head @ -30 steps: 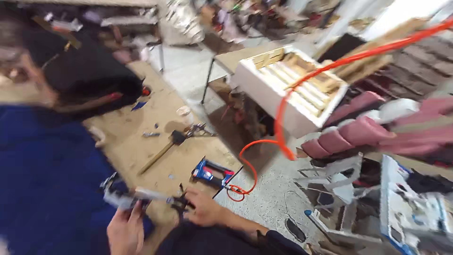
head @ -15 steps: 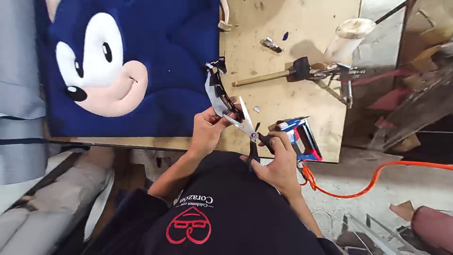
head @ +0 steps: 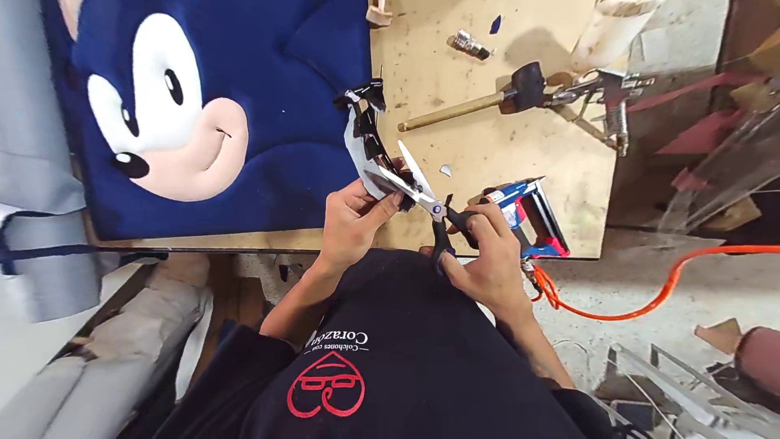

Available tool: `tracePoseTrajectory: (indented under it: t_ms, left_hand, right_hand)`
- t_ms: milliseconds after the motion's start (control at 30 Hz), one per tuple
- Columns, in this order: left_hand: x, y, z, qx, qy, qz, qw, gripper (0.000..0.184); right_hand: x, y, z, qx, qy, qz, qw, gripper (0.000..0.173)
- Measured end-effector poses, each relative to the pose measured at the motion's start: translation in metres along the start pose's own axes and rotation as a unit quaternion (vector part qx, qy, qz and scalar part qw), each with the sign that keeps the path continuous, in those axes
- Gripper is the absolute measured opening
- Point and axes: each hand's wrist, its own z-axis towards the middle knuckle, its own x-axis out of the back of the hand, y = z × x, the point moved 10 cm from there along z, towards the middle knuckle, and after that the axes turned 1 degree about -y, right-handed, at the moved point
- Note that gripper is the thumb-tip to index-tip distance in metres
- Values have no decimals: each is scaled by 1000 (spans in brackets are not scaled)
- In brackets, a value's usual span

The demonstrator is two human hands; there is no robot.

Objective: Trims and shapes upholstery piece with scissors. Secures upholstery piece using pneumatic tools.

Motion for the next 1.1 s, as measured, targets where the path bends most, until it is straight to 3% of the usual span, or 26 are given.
tracePoseTrajectory:
  t_ms: [233,533,800,1100]
  left_hand:
    - [-5,4,4,8,-23,-33,999,34]
    - [2,1,1,18,4,-9,1000,25]
    - [5,4,-2,21,20,-46,999,27]
    - [3,10,-6,-9,-7,11,1000,21]
  right_hand:
    - [-4,-2,-1,0,-37,28,999,55]
    - [4,2,-2,-9,0,22,1000,42]
    - [3,-2,-5,-6,-25,17,1000,55]
    - [4,-7,-6,6,-17,3,1000,48]
